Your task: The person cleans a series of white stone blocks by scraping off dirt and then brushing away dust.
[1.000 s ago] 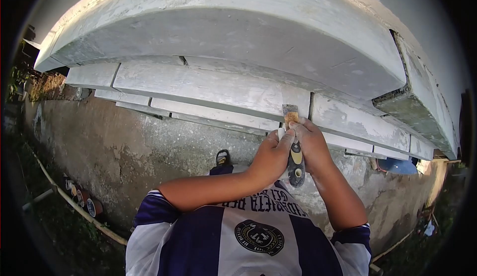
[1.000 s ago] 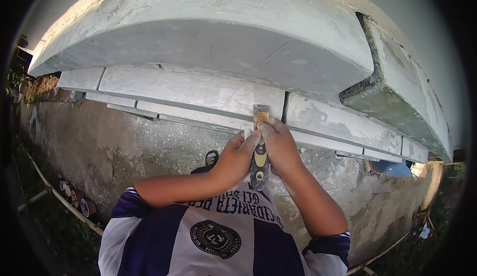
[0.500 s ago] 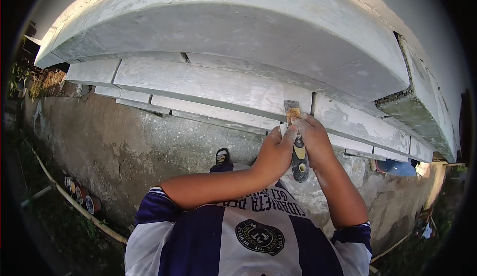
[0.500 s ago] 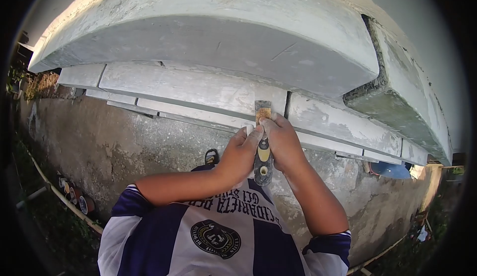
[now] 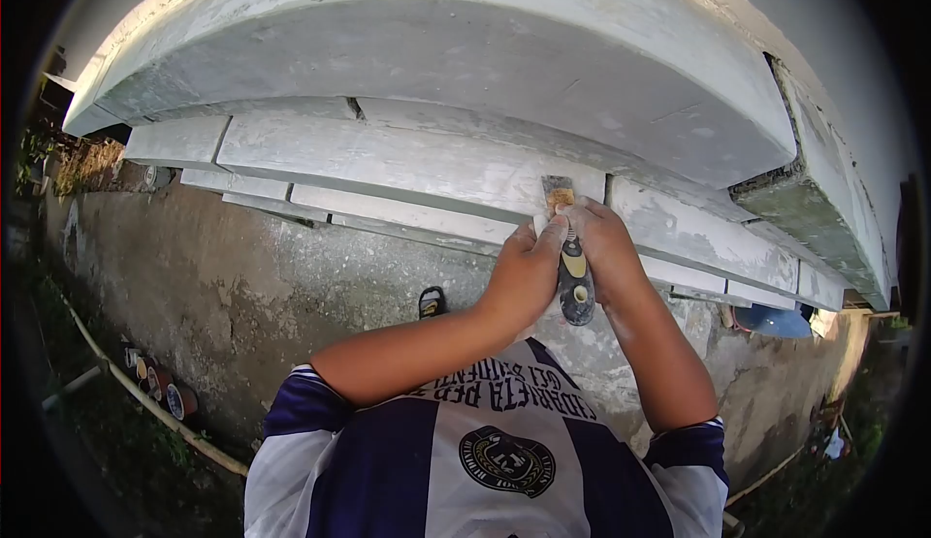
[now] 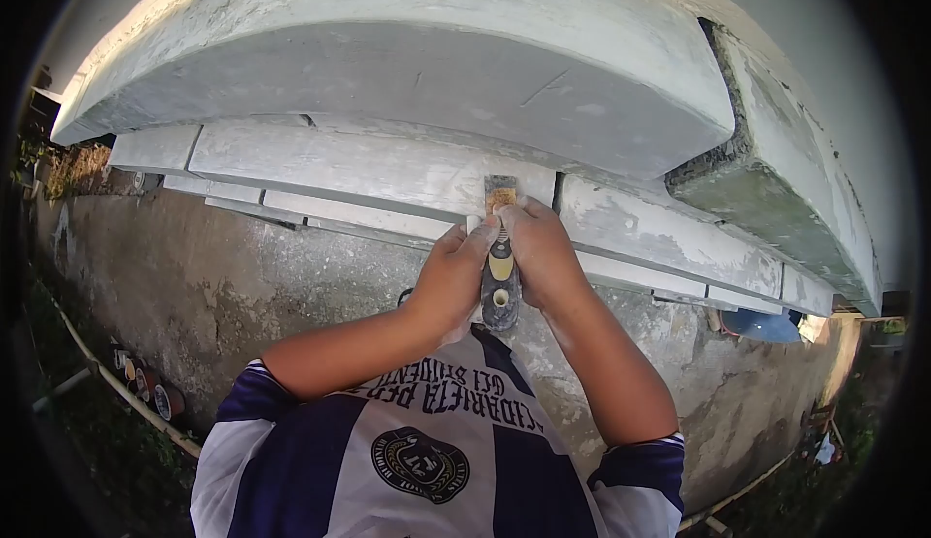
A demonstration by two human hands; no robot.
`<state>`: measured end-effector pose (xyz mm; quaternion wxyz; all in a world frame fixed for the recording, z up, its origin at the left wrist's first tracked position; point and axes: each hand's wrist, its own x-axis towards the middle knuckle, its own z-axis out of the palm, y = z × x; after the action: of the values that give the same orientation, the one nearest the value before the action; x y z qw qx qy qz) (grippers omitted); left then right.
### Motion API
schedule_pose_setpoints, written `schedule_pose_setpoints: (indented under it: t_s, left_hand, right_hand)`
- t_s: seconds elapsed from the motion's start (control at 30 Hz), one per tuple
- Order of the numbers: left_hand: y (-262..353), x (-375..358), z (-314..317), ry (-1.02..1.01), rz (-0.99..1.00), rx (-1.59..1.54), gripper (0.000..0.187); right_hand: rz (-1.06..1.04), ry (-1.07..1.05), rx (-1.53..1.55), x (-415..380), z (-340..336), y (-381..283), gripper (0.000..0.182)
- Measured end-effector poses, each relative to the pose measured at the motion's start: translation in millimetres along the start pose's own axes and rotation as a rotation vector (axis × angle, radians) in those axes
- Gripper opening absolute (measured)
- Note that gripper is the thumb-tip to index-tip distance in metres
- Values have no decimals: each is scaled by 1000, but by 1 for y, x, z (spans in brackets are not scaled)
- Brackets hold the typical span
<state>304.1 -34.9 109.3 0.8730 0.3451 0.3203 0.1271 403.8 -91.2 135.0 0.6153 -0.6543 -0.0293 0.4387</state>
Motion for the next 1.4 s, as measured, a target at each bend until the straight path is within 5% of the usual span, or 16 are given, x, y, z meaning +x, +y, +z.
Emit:
schedule_pose_setpoints:
  t_s: [0.27,0.57,0.87,0.97,1.27,1.4]
  left_hand:
    - [4,-9,-18,-38,-42,48,30]
    - [24,15,-15,-16,-14,37,32]
    - [-3,-33,-19,-144,-62,212,41]
    - [25,-33,-7,-108,-215,177,40]
    - [-28,-30,-31,-164,-38,185,30]
    - [-21,-35,-28,-236,9,255,27]
  right_hand:
    - [-22,24,75,-7,9,23,22]
    - [-98,-2,114,16,17,10,22]
    - [-32,38,70,-39,0,31,20]
    - [-12,-52,128,-43,-1,5,19]
    - [-202,54,-39,-30,-9,65,19]
    - [-127,50,143,-41,-2,54,20]
